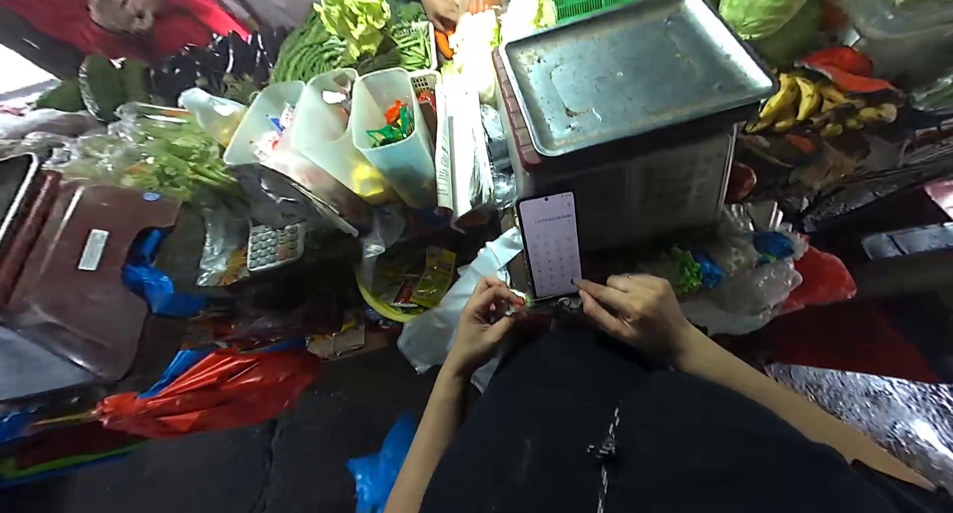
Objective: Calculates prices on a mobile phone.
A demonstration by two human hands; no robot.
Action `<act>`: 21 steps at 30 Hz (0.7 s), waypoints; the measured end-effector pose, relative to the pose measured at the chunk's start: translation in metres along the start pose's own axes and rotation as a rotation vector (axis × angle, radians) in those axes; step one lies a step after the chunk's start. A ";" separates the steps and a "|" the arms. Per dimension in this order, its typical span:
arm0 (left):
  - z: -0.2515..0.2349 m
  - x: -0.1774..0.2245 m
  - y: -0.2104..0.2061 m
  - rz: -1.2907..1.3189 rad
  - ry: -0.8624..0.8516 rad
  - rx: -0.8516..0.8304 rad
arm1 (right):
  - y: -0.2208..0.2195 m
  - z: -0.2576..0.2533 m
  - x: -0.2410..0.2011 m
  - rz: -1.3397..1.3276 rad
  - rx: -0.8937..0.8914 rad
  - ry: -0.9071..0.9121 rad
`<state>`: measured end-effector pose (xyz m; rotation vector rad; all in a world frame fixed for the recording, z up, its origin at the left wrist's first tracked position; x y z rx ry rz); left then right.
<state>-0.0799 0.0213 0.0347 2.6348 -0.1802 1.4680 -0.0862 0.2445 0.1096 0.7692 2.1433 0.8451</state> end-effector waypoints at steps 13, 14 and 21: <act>0.002 -0.004 0.002 0.029 0.027 0.012 | 0.002 -0.005 -0.007 -0.044 0.020 0.033; 0.003 -0.004 0.002 0.028 0.027 0.017 | 0.002 -0.005 -0.008 -0.045 0.018 0.037; 0.001 0.001 0.000 -0.022 -0.011 0.043 | -0.002 -0.012 -0.007 -0.069 0.045 0.093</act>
Point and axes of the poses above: each hand's wrist, its own z-axis away from the middle knuckle, its own y-axis out of the back of the hand, x = y × z, the point moved 9 cm from there along -z, towards the middle knuckle, and after that the axes turned 13 degrees about -y, right-handed, at the moved point
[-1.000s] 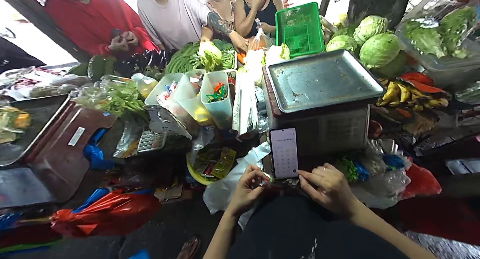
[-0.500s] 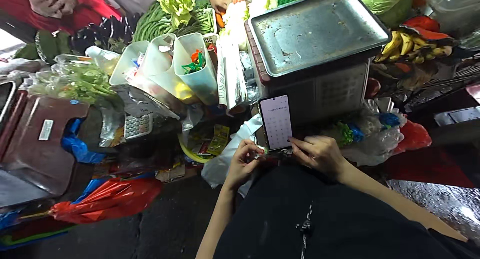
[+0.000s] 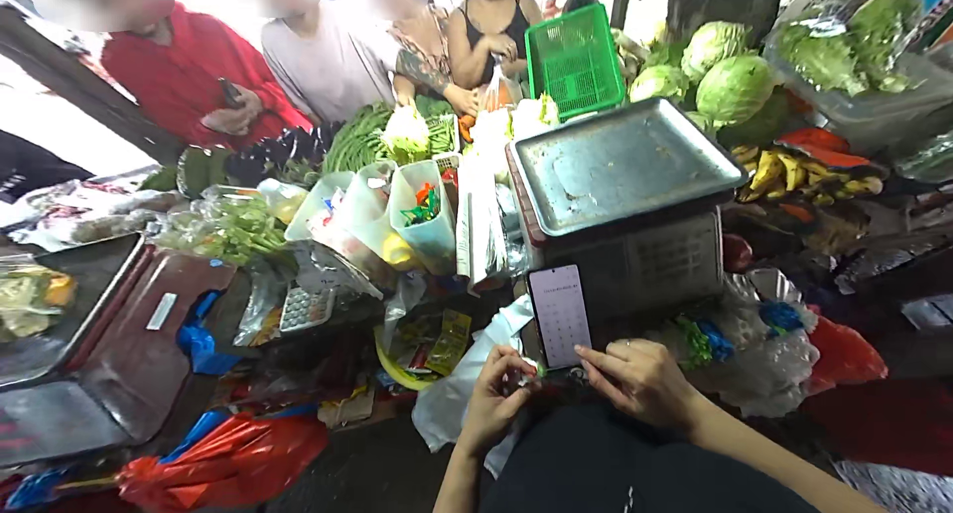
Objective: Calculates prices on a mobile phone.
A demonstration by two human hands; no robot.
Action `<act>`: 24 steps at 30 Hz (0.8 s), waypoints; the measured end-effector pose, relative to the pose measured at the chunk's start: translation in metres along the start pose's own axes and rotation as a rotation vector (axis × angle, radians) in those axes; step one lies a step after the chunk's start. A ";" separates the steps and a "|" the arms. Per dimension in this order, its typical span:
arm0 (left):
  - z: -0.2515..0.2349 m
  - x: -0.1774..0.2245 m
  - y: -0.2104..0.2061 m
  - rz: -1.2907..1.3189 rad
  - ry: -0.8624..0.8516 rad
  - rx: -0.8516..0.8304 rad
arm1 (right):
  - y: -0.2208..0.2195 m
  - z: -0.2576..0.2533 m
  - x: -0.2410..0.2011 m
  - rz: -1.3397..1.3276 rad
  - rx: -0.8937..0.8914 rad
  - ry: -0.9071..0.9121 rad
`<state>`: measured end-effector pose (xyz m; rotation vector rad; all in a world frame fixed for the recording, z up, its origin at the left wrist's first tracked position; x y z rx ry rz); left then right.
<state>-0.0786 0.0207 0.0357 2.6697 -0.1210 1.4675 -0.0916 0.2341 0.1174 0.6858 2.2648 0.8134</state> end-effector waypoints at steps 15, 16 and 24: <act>0.003 -0.004 0.000 -0.022 0.098 0.134 | 0.008 -0.022 -0.001 -0.075 -0.046 0.095; 0.004 -0.004 0.000 -0.022 0.107 0.141 | 0.008 -0.023 -0.002 -0.084 -0.053 0.102; 0.005 -0.003 -0.002 -0.074 0.149 0.187 | 0.009 -0.024 -0.012 -0.150 -0.097 0.165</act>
Point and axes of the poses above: each hand's wrist, its own z-axis away from the middle knuckle, its own y-axis out of the back of the hand, x = y × z, the point moved 9 cm from there along -z, towards the middle knuckle, and after that the axes turned 13 degrees about -y, right-handed, at the moved point
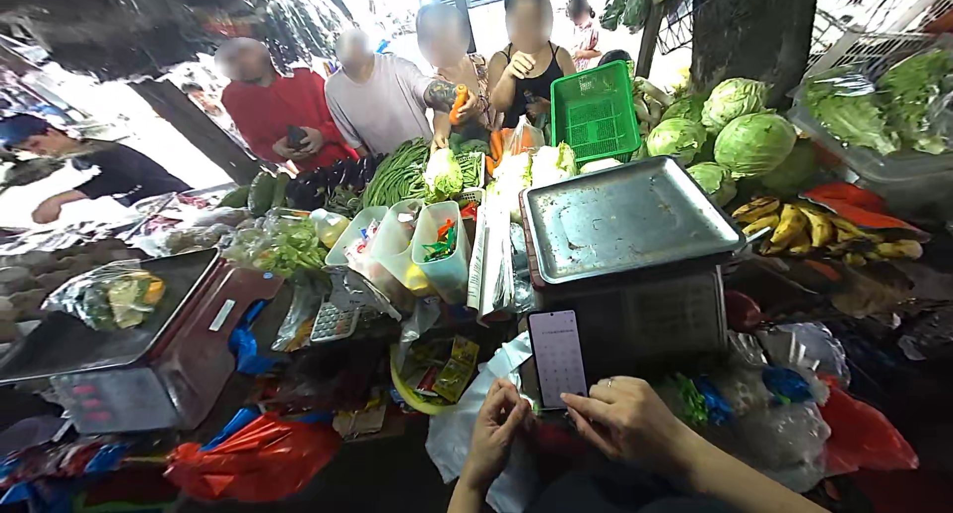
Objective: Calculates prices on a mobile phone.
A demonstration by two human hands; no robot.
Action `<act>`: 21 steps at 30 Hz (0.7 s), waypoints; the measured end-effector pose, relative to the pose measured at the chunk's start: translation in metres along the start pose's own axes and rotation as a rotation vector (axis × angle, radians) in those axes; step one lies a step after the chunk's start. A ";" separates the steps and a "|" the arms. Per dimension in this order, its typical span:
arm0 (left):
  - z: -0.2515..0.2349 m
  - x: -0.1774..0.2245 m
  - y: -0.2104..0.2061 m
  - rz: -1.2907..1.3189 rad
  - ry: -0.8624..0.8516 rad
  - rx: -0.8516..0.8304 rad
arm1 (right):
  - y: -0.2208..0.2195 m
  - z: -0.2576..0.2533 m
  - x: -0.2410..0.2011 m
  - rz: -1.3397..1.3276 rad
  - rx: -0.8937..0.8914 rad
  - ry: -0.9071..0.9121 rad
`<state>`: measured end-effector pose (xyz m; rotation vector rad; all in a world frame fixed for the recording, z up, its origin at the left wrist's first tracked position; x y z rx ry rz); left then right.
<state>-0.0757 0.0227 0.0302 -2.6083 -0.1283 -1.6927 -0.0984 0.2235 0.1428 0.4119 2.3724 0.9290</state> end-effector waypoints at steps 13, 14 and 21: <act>0.009 0.000 -0.007 0.054 0.020 -0.006 | 0.009 0.010 -0.003 -0.037 0.000 0.023; 0.010 -0.001 -0.008 0.071 0.030 -0.009 | 0.010 0.013 -0.002 -0.037 0.003 0.018; 0.011 0.000 -0.011 0.122 0.051 -0.038 | 0.013 0.023 0.003 -0.038 0.003 -0.028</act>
Point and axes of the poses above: each hand's wrist, its own z-axis away from the middle knuckle, its own y-axis out of the back of the hand, x = y × z, the point moved 9 cm from there along -z, towards the middle knuckle, and after that the axes turned 13 degrees about -y, right-handed, at the moved point
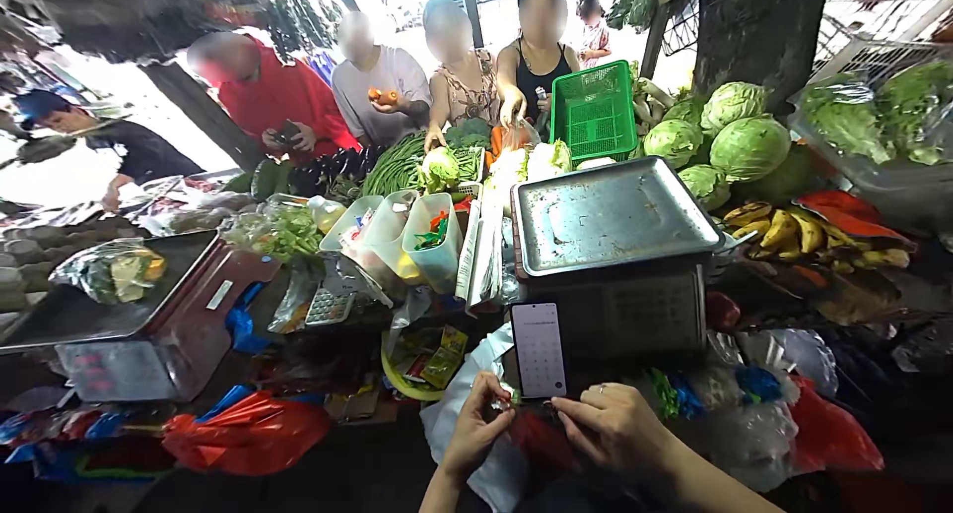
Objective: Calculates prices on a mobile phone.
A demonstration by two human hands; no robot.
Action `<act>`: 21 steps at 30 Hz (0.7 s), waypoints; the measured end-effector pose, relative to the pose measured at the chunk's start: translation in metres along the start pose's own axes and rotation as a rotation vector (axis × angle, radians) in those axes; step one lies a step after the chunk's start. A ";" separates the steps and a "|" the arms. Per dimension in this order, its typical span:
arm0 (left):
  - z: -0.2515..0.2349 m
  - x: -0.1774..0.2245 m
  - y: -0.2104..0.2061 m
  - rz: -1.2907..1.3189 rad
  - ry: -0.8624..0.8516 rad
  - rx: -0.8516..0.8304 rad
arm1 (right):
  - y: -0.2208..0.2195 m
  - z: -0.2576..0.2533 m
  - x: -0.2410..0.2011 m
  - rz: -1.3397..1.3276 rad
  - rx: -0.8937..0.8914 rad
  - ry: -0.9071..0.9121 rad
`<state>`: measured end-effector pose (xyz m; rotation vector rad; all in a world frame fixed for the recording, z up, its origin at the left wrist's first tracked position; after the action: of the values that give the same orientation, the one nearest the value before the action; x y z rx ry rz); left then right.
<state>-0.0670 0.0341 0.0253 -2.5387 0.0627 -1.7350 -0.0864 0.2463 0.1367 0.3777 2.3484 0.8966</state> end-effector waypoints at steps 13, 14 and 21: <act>-0.004 0.001 0.005 -0.066 0.012 0.062 | 0.001 -0.017 0.000 -0.011 0.000 0.016; -0.004 0.002 0.005 -0.073 0.007 0.069 | 0.000 -0.019 0.000 -0.013 -0.003 0.015; -0.004 0.003 0.005 -0.086 -0.015 0.054 | 0.020 -0.034 0.029 0.077 0.156 -0.285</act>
<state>-0.0699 0.0287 0.0297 -2.5507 -0.0942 -1.7216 -0.1292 0.2567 0.1582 0.6210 2.1559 0.6468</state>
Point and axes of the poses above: each hand's wrist, its own z-axis away from the middle knuckle, its own y-axis out of the back of the hand, x = y × z, the point moved 9 cm from there along -z, towards the middle knuckle, and after that the axes turned 13 degrees about -y, right-handed, at the moved point
